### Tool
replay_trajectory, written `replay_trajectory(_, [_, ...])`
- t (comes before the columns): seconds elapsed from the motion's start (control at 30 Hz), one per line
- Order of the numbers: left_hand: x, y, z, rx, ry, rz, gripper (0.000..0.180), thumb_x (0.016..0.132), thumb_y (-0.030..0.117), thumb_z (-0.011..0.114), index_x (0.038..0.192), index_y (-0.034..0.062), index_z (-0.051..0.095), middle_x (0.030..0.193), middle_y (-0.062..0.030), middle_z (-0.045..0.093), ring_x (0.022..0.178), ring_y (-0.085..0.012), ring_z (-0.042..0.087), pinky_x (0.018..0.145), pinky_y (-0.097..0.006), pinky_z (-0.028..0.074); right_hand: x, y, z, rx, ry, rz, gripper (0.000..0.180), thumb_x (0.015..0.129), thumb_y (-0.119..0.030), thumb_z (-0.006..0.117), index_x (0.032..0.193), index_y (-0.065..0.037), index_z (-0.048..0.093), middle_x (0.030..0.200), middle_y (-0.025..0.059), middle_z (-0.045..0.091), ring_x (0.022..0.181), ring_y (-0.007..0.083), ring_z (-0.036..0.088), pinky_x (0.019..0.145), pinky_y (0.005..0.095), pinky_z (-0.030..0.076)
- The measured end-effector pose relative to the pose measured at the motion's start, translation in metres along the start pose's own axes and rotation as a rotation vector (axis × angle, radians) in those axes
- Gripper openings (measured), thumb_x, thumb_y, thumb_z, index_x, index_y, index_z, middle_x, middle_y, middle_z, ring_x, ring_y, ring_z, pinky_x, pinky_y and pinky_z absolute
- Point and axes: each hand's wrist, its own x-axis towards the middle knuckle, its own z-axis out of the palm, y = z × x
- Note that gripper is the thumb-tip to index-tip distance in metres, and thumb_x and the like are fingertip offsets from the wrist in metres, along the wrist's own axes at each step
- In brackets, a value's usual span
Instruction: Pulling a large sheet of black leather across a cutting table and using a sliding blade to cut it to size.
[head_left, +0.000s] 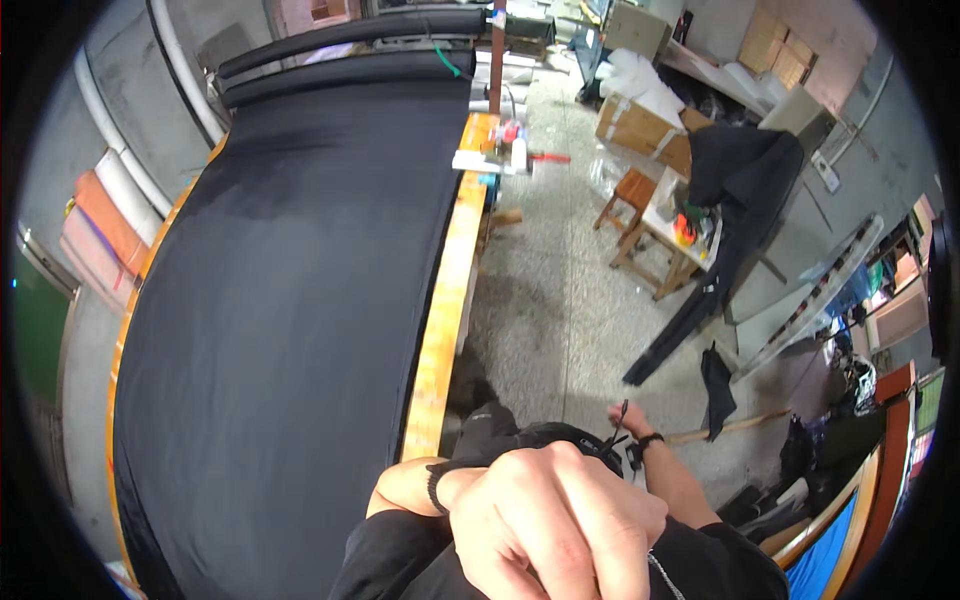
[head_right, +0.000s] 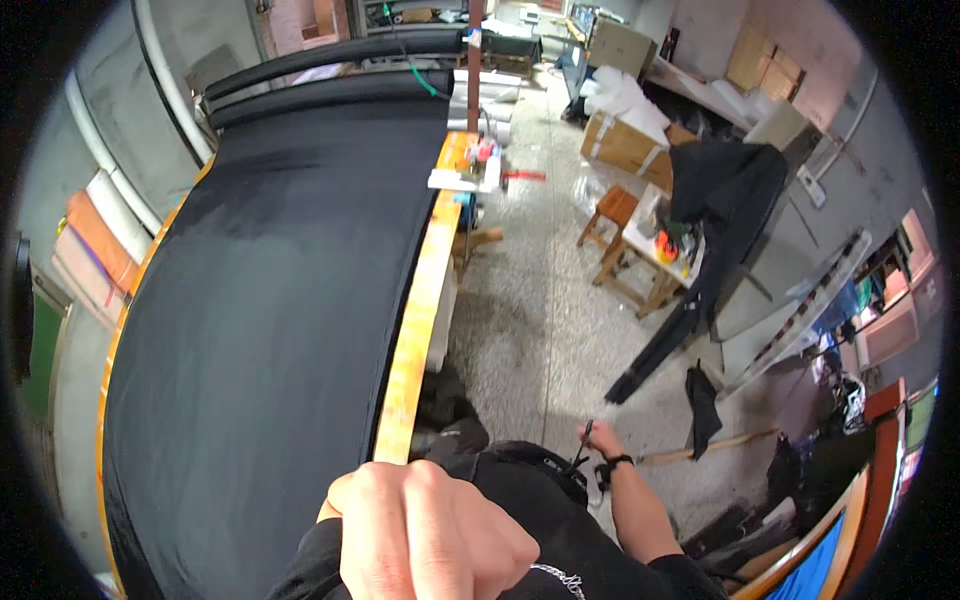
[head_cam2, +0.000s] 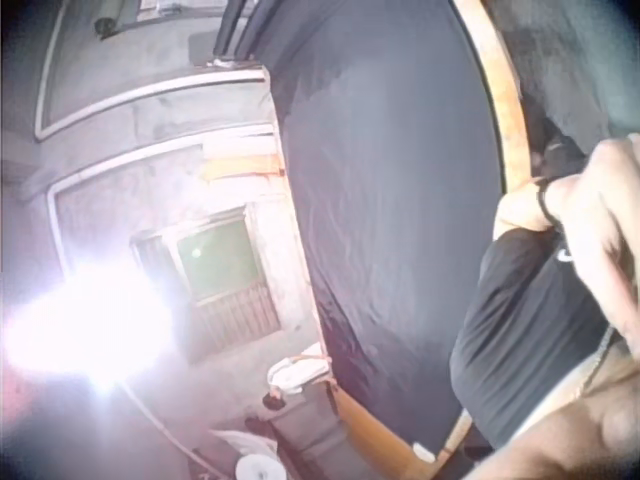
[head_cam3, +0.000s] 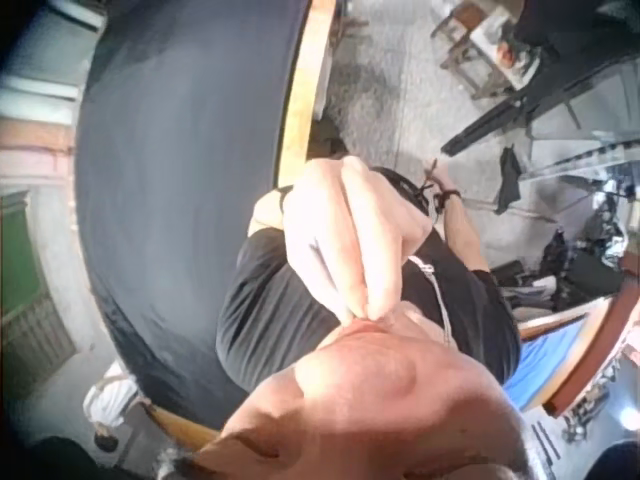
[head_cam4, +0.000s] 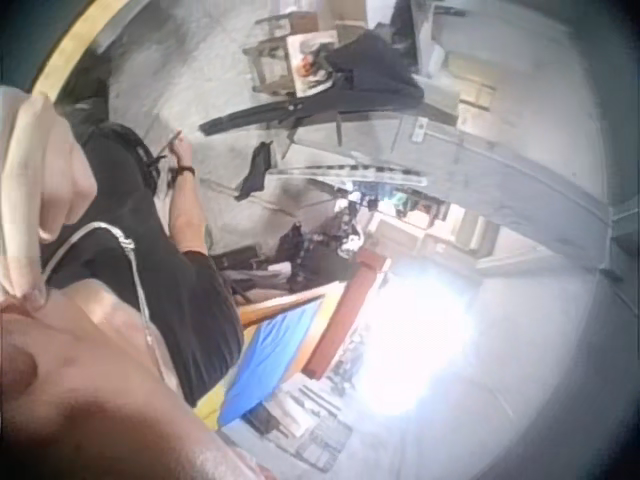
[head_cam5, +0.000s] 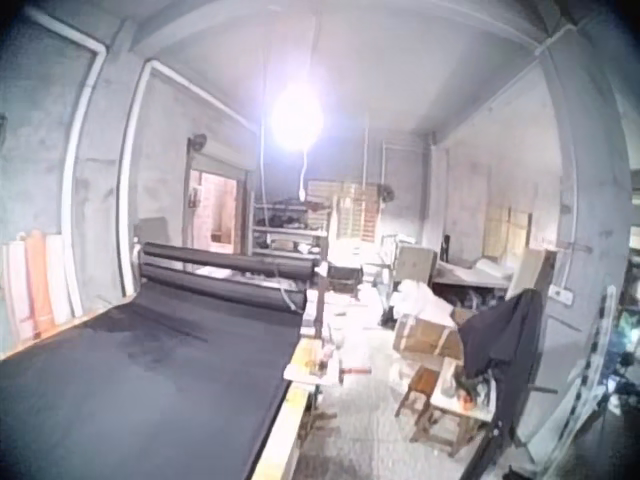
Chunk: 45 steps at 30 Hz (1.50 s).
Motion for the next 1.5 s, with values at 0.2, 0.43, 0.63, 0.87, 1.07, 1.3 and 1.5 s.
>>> replay_trajectory(0.2, [0.092,0.036,-0.116,-0.088,0.141,-0.233,0.013,0.072,-0.001,0.083,0.074,-0.0076,0.071,0.08,-0.0229,0.071,0.058,-0.0249,0.061,0.05,-0.034,0.043,0.08,-0.077,-0.124,0.066,0.203,0.236,0.022,0.092,-0.024,0.069,0.097,-0.003,0.068,0.081,0.0076,0.07,0.061,0.016,0.065,0.052,0.03,0.052])
replay_trajectory(0.43, [0.143,0.09,-0.241,0.245,0.292,-0.239,0.023,0.086,-0.004,0.053,0.074,-0.0102,0.072,0.077,-0.0258,0.07,0.045,-0.0228,0.055,0.044,-0.033,0.035,0.291,-0.275,-0.306,-0.233,0.208,-0.012,0.014,0.09,-0.011,0.059,0.09,-0.002,0.069,0.065,0.0048,0.063,0.049,0.0149,0.059,0.041,0.0297,0.045])
replay_trajectory(0.63, [0.191,0.083,-0.365,0.675,0.155,0.178,0.008,0.079,-0.002,0.072,0.071,-0.0023,0.072,0.076,-0.0185,0.073,0.043,-0.0145,0.046,0.044,-0.029,0.032,0.504,-0.591,-0.354,-0.443,0.199,-0.449,0.014,0.088,-0.017,0.07,0.087,-0.004,0.065,0.074,0.0016,0.065,0.065,0.0123,0.058,0.059,0.0315,0.048])
replay_trajectory(0.87, [0.202,0.084,-0.531,1.769,0.898,-0.194,0.02,0.076,-0.003,0.073,0.065,0.0012,0.058,0.078,-0.0094,0.065,0.068,-0.0166,0.062,0.065,-0.028,0.05,0.629,-0.908,-0.218,-0.799,0.176,-1.114,0.037,0.084,-0.026,0.073,0.112,-0.003,0.064,0.105,0.0124,0.066,0.1,0.0282,0.065,0.087,0.038,0.052])
replay_trajectory(1.07, [0.042,0.096,-0.616,2.114,1.791,-0.378,0.029,0.081,0.0,0.067,0.059,0.0037,0.048,0.06,0.0045,0.048,0.059,-0.0042,0.04,0.055,-0.025,0.034,0.686,-1.021,-0.143,-0.743,0.128,-1.183,0.035,0.084,-0.027,0.074,0.107,-0.003,0.064,0.101,0.0132,0.068,0.091,0.0279,0.067,0.081,0.0389,0.052])
replay_trajectory(1.3, [-0.082,0.063,-0.56,1.899,2.589,-0.101,0.035,0.082,0.005,0.073,0.06,0.0056,0.046,0.058,0.0032,0.049,0.058,-0.0057,0.041,0.053,-0.027,0.037,0.76,-1.028,-0.082,-0.642,-0.104,-1.149,0.037,0.085,-0.023,0.076,0.113,-0.001,0.066,0.1,0.0095,0.07,0.084,0.0189,0.068,0.079,0.0335,0.055])
replay_trajectory(1.5, [-0.078,-0.011,-0.573,1.805,2.741,-0.044,0.033,0.086,0.01,0.075,0.065,0.0051,0.049,0.061,0.0028,0.049,0.059,-0.0058,0.041,0.052,-0.027,0.036,0.784,-1.023,-0.066,-0.628,-0.231,-1.225,0.033,0.09,-0.02,0.074,0.115,-0.001,0.065,0.104,0.008,0.07,0.083,0.0145,0.066,0.076,0.0291,0.053])
